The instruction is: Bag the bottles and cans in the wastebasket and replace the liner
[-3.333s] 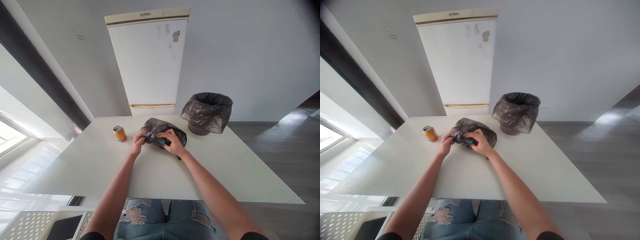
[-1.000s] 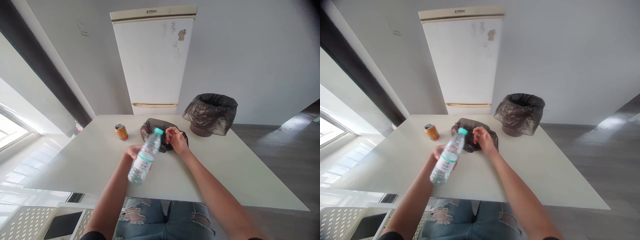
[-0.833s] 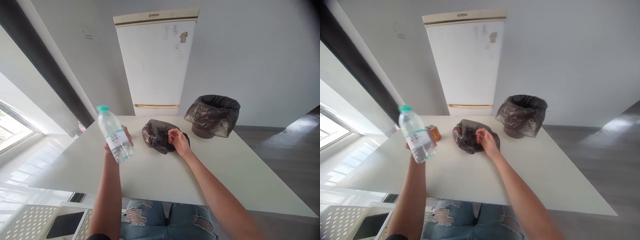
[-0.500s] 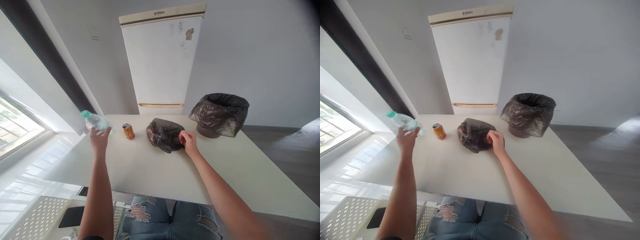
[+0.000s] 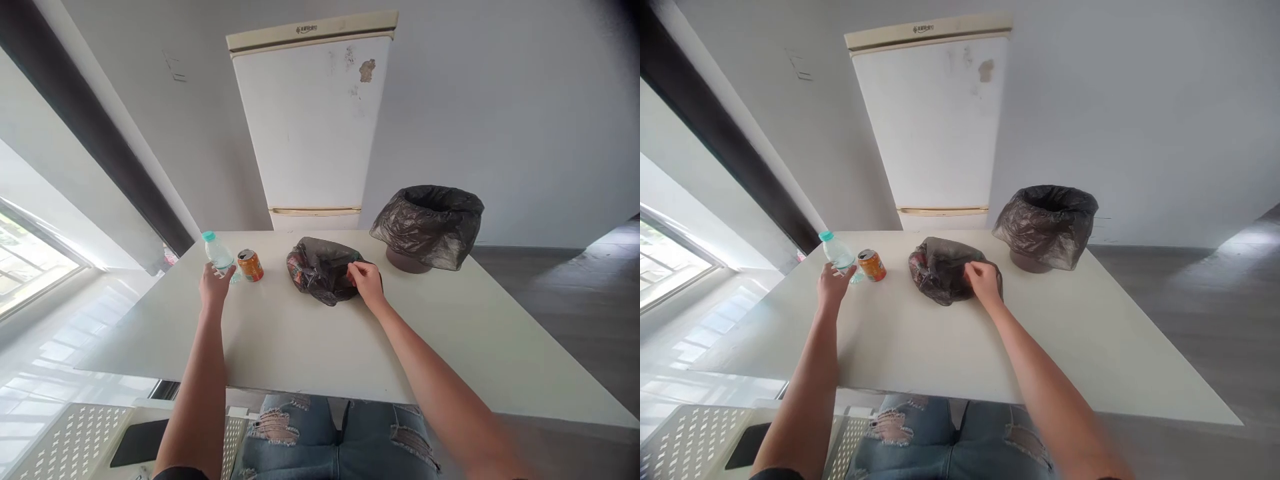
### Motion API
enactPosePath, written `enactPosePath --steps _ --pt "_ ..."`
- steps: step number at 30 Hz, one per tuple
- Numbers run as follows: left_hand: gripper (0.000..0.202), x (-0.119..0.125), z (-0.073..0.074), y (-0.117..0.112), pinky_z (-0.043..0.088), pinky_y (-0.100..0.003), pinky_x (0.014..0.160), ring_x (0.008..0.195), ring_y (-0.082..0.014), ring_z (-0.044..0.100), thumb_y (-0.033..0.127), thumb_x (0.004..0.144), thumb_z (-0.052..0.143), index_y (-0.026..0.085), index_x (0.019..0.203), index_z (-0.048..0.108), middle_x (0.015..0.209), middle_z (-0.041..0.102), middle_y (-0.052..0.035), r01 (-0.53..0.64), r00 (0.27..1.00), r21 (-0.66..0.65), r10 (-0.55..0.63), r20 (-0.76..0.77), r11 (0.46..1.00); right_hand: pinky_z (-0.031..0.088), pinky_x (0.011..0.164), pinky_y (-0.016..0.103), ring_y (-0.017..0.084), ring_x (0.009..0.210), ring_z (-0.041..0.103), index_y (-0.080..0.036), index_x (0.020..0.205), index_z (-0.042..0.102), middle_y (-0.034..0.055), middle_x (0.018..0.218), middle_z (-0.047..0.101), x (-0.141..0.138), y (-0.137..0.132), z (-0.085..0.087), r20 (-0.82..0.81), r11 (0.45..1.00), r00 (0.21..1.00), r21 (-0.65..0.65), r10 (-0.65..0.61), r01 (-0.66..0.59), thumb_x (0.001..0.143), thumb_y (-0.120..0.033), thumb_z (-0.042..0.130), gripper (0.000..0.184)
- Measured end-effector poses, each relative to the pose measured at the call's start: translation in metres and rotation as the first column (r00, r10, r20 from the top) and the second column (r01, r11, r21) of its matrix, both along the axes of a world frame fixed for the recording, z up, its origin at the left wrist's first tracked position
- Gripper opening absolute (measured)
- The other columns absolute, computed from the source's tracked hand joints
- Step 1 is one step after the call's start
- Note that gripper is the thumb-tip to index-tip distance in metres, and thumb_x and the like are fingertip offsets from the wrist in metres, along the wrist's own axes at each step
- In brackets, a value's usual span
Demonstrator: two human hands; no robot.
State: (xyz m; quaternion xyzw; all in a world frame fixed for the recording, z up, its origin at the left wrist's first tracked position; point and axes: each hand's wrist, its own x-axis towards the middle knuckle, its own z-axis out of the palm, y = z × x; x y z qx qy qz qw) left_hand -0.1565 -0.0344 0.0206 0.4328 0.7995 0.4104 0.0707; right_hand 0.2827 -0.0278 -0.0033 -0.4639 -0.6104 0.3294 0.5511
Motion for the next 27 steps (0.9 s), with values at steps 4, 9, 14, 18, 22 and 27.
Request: enactPosePath --steps 4,9,14,18,22,27 --pt "0.068 0.003 -0.002 0.003 0.054 -0.049 0.101 0.120 -0.0343 0.070 0.048 0.085 0.079 0.019 0.141 0.053 0.132 0.073 -0.0153 0.013 1.000 -0.003 -0.013 0.004 1.000 0.034 0.056 0.029 0.014 0.055 0.048 -0.021 0.058 0.056 -0.0007 0.056 0.053 -0.002 0.002 -0.001 0.107 1.000 0.994 0.023 -0.009 0.006 0.095 -0.044 0.057 0.044" --pt "0.095 0.000 -0.002 0.002 0.048 -0.051 0.112 0.132 -0.0349 0.062 0.044 0.076 0.086 0.016 0.154 0.039 0.147 0.062 -0.0192 -0.012 1.000 0.015 0.012 0.017 1.000 0.029 0.057 0.029 0.013 0.055 0.041 -0.020 0.056 0.052 -0.0023 0.054 0.046 -0.004 0.002 -0.001 0.233 0.998 0.972 0.063 -0.017 0.003 0.096 -0.040 0.053 0.045" --pt "0.060 0.031 0.021 -0.021 0.050 -0.048 0.106 0.114 -0.0267 0.064 0.038 0.084 0.076 0.017 0.136 0.054 0.131 0.064 -0.0146 -0.127 0.982 0.431 0.176 -0.074 0.893 0.022 0.058 0.027 0.010 0.053 0.032 -0.020 0.053 0.050 -0.0048 0.053 0.036 -0.005 0.002 -0.002 0.375 0.995 0.927 0.085 0.013 -0.049 0.092 -0.032 0.057 0.041" --pt "0.024 0.110 0.034 -0.049 0.056 -0.035 0.081 0.087 -0.0201 0.066 0.044 0.097 0.060 0.022 0.101 0.067 0.100 0.067 -0.0061 0.258 0.966 0.350 -0.239 -0.095 0.901 0.027 0.061 0.028 0.013 0.058 0.045 -0.020 0.059 0.058 -0.0005 0.062 0.054 -0.008 0.001 -0.003 0.449 0.990 0.892 0.090 0.061 -0.112 0.092 -0.030 0.060 0.035" --pt "0.062 0.185 0.016 -0.057 0.057 -0.039 0.088 0.110 -0.0269 0.068 0.061 0.087 0.075 0.028 0.138 0.063 0.130 0.062 -0.0135 0.523 0.847 0.151 -0.531 0.016 0.839 0.038 0.069 0.027 0.018 0.077 0.061 -0.020 0.078 0.069 0.0041 0.086 0.071 -0.012 0.001 -0.005 0.470 0.972 0.869 0.088 0.155 -0.220 0.087 -0.019 0.061 0.013" --pt "0.058 0.203 -0.018 -0.034 0.058 -0.041 0.093 0.106 -0.0271 0.071 0.052 0.086 0.078 0.027 0.136 0.065 0.118 0.068 -0.0119 0.510 0.821 0.125 -0.524 0.224 0.851 0.039 0.067 0.025 0.017 0.074 0.061 -0.018 0.084 0.071 0.0012 0.080 0.070 -0.019 -0.004 -0.007 0.471 0.949 0.844 0.043 0.257 -0.313 0.083 -0.012 0.060 0.012"
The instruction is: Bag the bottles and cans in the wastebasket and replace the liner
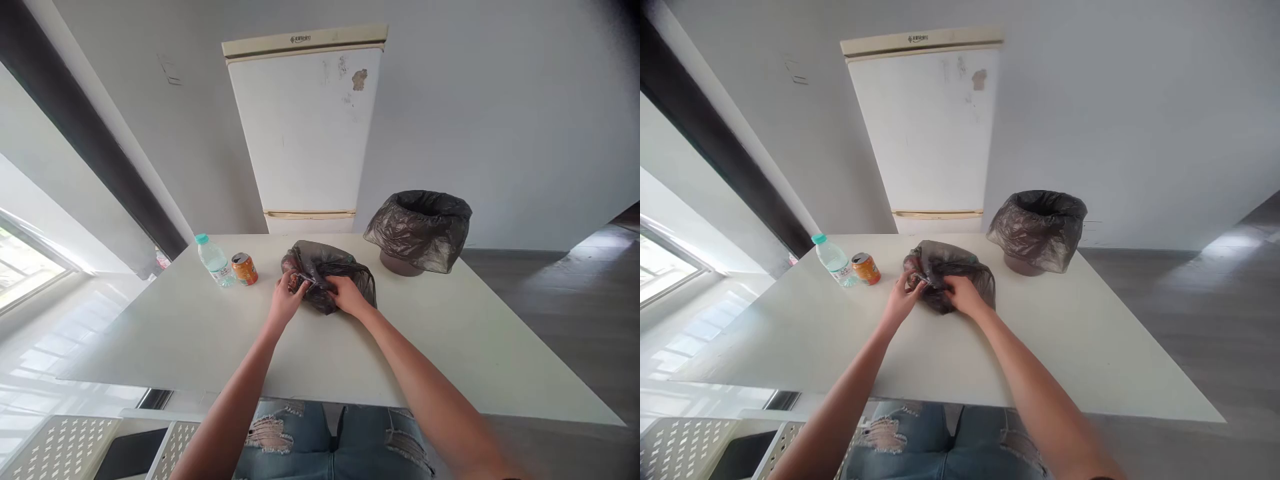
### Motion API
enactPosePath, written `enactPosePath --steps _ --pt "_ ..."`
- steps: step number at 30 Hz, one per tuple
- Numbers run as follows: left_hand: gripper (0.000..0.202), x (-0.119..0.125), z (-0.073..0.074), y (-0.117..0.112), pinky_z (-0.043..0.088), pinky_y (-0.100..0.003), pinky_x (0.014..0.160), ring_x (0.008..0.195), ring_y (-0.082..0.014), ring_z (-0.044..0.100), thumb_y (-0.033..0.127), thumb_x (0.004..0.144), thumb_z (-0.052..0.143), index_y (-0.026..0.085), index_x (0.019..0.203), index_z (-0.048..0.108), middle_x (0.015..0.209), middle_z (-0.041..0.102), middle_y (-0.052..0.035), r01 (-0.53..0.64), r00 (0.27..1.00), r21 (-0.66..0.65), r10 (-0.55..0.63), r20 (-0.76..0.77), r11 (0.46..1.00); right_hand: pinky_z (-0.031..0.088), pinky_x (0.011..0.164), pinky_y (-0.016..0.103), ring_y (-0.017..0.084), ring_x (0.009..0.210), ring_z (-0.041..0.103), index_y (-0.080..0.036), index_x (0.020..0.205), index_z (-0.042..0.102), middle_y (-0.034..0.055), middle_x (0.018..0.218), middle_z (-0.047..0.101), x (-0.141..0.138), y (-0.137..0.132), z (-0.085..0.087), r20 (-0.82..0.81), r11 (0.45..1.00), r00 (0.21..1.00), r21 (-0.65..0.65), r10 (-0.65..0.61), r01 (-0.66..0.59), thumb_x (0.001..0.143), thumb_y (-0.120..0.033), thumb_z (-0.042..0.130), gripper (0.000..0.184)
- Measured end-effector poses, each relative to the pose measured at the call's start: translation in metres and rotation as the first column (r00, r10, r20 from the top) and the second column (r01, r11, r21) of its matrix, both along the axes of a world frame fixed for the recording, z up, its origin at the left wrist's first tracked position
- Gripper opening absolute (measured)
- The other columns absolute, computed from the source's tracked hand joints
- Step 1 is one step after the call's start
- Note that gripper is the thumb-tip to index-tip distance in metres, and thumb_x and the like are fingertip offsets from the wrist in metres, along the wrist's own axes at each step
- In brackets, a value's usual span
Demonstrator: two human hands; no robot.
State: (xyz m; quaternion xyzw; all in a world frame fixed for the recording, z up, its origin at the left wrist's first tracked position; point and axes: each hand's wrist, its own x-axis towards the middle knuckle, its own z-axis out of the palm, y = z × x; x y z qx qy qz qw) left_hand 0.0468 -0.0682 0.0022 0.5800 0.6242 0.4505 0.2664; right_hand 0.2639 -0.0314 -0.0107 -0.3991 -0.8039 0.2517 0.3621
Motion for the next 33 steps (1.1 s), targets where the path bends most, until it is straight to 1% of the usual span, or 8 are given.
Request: enactPosePath --steps 8,11,15,18,21,25,29,33 --pt "0.008 0.005 -0.016 -0.004 0.057 -0.030 0.076 0.093 -0.0208 0.073 0.025 0.090 0.059 0.022 0.093 0.065 0.103 0.072 -0.0079 0.086 0.989 0.040 -0.090 0.118 0.996 0.047 0.080 0.030 0.020 0.091 0.062 -0.019 0.091 0.070 0.0056 0.104 0.063 -0.006 0.000 -0.006 0.024 0.997 0.998 0.042 0.065 -0.066 0.082 -0.010 0.065 0.014" --pt "0.011 0.014 -0.014 -0.010 0.054 -0.029 0.074 0.082 -0.0188 0.069 0.028 0.094 0.053 0.022 0.091 0.062 0.086 0.071 -0.0031 0.107 0.987 0.056 -0.113 0.118 0.993 0.050 0.091 0.034 0.023 0.104 0.061 -0.020 0.094 0.069 0.0079 0.114 0.059 -0.004 0.003 -0.008 -0.005 0.992 1.000 0.126 0.002 -0.001 0.083 -0.010 0.067 0.014" --pt "0.020 0.018 -0.013 -0.010 0.052 -0.031 0.090 0.102 -0.0199 0.067 0.030 0.094 0.055 0.023 0.109 0.066 0.109 0.074 -0.0049 0.104 0.960 0.131 -0.134 0.244 0.986 0.049 0.104 0.043 0.029 0.118 0.055 -0.021 0.119 0.069 0.0114 0.130 0.061 -0.002 0.005 -0.008 -0.018 0.966 0.994 0.233 -0.110 0.111 0.091 -0.023 0.072 0.028" --pt "0.016 0.016 -0.014 -0.010 0.051 -0.030 0.091 0.100 -0.0189 0.064 0.035 0.094 0.059 0.021 0.098 0.064 0.105 0.071 -0.0049 0.137 0.876 0.168 -0.198 0.440 0.976 0.049 0.108 0.048 0.031 0.121 0.053 -0.022 0.132 0.067 0.0117 0.141 0.061 -0.002 0.007 -0.009 0.033 0.963 0.992 0.244 -0.124 0.113 0.095 -0.031 0.072 0.038" --pt "0.024 0.017 -0.015 -0.012 0.051 -0.028 0.081 0.083 -0.0162 0.060 0.044 0.095 0.059 0.020 0.088 0.057 0.087 0.064 -0.0018 0.190 0.835 0.173 -0.252 0.489 0.966 0.049 0.108 0.051 0.033 0.122 0.053 -0.021 0.130 0.069 0.0130 0.145 0.060 -0.003 0.010 -0.014 0.121 0.964 0.983 0.246 -0.135 0.102 0.094 -0.028 0.071 0.037" --pt "0.030 0.022 -0.013 -0.016 0.048 -0.028 0.077 0.080 -0.0159 0.057 0.051 0.095 0.062 0.021 0.094 0.058 0.088 0.063 -0.0018 0.288 0.790 0.188 -0.344 0.508 0.939 0.049 0.108 0.053 0.036 0.123 0.051 -0.019 0.114 0.074 0.0173 0.138 0.060 -0.006 0.014 -0.020 0.189 0.957 0.966 0.259 -0.179 0.127 0.090 -0.020 0.069 0.025" --pt "0.028 0.025 -0.010 -0.018 0.046 -0.028 0.075 0.078 -0.0163 0.054 0.049 0.096 0.059 0.021 0.092 0.057 0.086 0.061 -0.0017 0.291 0.812 0.194 -0.349 0.468 0.937 0.047 0.108 0.052 0.036 0.121 0.050 -0.020 0.110 0.075 0.0172 0.133 0.062 -0.010 0.014 -0.023 0.179 0.958 0.964 0.245 -0.196 0.149 0.093 -0.026 0.067 0.020" --pt "0.022 0.022 -0.009 -0.016 0.041 -0.027 0.071 0.074 -0.0153 0.048 0.043 0.095 0.057 0.022 0.089 0.056 0.080 0.054 0.0007 0.186 0.876 0.201 -0.255 0.409 0.962 0.042 0.113 0.055 0.038 0.132 0.047 -0.022 0.126 0.071 0.0139 0.140 0.065 -0.012 0.013 -0.019 0.132 0.976 0.982 0.189 -0.135 0.108 0.090 -0.030 0.072 0.037"
